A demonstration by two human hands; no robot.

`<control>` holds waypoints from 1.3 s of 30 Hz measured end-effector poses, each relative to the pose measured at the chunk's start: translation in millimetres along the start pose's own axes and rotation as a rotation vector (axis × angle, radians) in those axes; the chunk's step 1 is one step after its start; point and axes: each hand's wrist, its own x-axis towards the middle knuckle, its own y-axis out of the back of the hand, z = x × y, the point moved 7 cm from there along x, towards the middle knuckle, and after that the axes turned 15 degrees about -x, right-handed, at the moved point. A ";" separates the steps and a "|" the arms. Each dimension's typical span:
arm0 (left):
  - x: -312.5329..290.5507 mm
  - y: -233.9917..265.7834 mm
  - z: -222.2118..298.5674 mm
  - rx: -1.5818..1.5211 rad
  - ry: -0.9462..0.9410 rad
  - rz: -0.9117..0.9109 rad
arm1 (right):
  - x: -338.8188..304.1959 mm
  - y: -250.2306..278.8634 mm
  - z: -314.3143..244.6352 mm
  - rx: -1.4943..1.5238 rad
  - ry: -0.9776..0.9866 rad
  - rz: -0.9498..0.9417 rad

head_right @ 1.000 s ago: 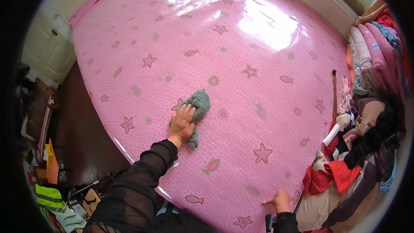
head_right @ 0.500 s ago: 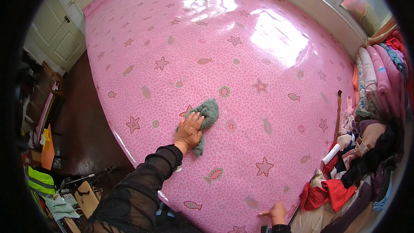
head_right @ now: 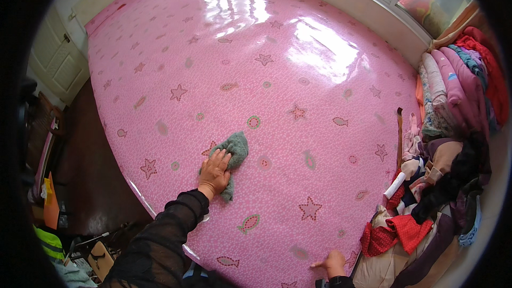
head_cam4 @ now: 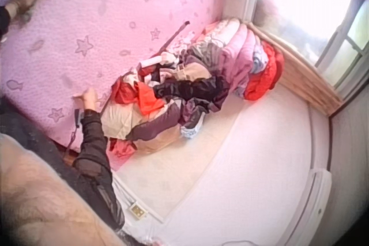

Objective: The person wipes a pink patterned surface with a gray cloth, moving in circular and back-and-forth motions. They briefly pick up a black hanger and a small blue item from the surface and place them aside before continuing to wipe.

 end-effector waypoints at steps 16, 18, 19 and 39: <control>-0.6 -0.9 -0.6 0.002 -0.008 -0.003 | 2.3 -2.3 -1.0 0.045 0.049 0.056; -0.5 -1.3 -0.9 0.003 0.000 -0.013 | 3.8 -6.1 1.6 0.044 0.035 0.067; -0.4 -0.5 0.0 0.004 -0.011 -0.003 | 5.5 -7.6 1.4 0.059 0.046 0.083; 0.2 3.1 2.5 -0.026 -0.014 0.018 | 19.3 -31.7 -0.2 0.006 0.083 0.052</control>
